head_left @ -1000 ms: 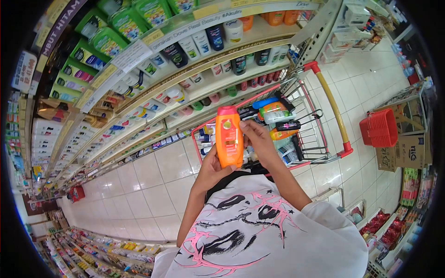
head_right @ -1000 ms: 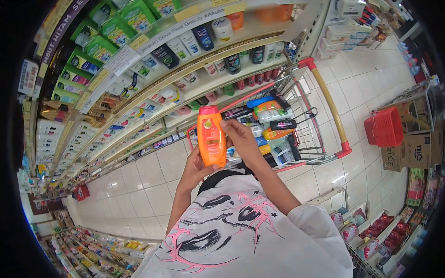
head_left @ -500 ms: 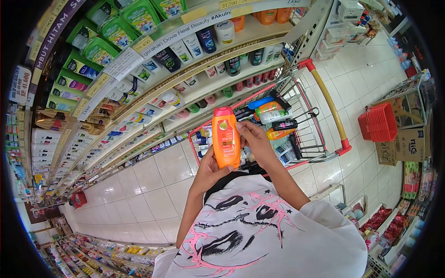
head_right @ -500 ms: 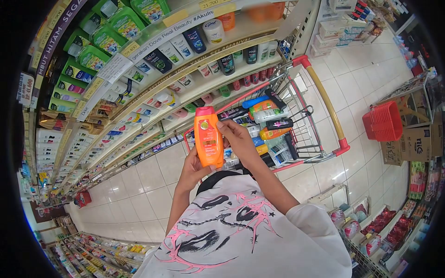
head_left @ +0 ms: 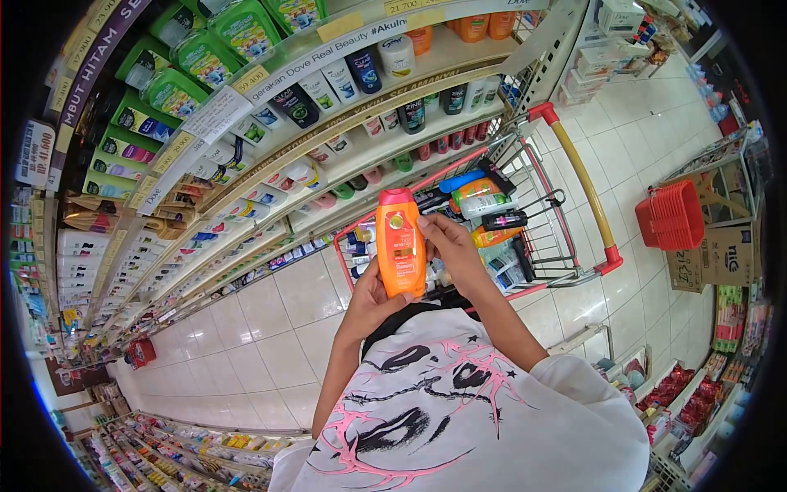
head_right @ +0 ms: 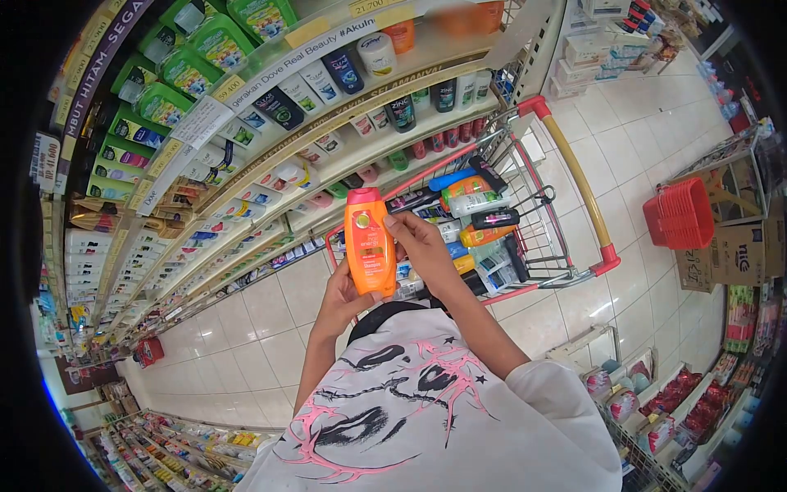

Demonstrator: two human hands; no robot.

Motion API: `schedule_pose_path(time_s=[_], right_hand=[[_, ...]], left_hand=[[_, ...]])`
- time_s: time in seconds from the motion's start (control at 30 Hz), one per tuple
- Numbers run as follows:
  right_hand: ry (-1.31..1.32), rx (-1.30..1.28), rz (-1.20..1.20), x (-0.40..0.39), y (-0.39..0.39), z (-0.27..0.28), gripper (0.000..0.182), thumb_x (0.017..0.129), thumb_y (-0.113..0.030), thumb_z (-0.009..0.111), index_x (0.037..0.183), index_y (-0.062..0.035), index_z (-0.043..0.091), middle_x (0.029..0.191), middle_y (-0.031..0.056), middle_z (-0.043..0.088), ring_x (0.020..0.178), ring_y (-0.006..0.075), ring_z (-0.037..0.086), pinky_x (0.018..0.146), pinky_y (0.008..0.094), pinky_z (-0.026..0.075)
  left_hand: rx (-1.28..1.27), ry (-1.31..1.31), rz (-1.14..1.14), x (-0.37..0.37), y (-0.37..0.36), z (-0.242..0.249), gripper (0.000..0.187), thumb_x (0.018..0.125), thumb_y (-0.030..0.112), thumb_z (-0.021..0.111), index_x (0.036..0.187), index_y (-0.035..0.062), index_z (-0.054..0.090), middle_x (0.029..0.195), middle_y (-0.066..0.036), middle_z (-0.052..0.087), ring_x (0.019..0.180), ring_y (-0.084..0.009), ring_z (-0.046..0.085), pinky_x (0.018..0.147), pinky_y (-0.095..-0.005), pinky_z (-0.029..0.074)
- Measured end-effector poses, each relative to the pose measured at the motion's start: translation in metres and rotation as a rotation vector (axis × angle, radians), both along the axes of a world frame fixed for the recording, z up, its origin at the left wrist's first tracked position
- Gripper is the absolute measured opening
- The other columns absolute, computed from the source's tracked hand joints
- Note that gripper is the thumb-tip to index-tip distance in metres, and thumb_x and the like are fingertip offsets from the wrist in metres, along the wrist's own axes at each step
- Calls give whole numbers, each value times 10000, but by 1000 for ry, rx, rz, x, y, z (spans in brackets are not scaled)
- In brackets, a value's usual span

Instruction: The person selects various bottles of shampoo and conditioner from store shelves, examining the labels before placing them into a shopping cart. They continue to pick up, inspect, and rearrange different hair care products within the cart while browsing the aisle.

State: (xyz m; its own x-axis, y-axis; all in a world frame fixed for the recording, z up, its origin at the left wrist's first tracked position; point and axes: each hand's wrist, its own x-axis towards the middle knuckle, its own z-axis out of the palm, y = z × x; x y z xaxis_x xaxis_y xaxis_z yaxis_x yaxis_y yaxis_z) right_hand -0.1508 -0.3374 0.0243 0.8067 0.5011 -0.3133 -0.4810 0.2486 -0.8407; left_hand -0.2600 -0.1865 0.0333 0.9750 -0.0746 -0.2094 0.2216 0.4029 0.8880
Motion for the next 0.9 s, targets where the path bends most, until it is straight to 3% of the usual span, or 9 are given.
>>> schedule_pose_path(time_s=[0.9], right_hand=[[-20,-8,-6,-3,-4,-2,232,982,-285,583,991,-62,647,755,-67,531,647,16,464,621,193,403]], left_hand=[[10,17,-13,-2,-5,5,627,842,-71,643,1387,1,342,1245,-117,537,1100,-222,609,905,-371,549]])
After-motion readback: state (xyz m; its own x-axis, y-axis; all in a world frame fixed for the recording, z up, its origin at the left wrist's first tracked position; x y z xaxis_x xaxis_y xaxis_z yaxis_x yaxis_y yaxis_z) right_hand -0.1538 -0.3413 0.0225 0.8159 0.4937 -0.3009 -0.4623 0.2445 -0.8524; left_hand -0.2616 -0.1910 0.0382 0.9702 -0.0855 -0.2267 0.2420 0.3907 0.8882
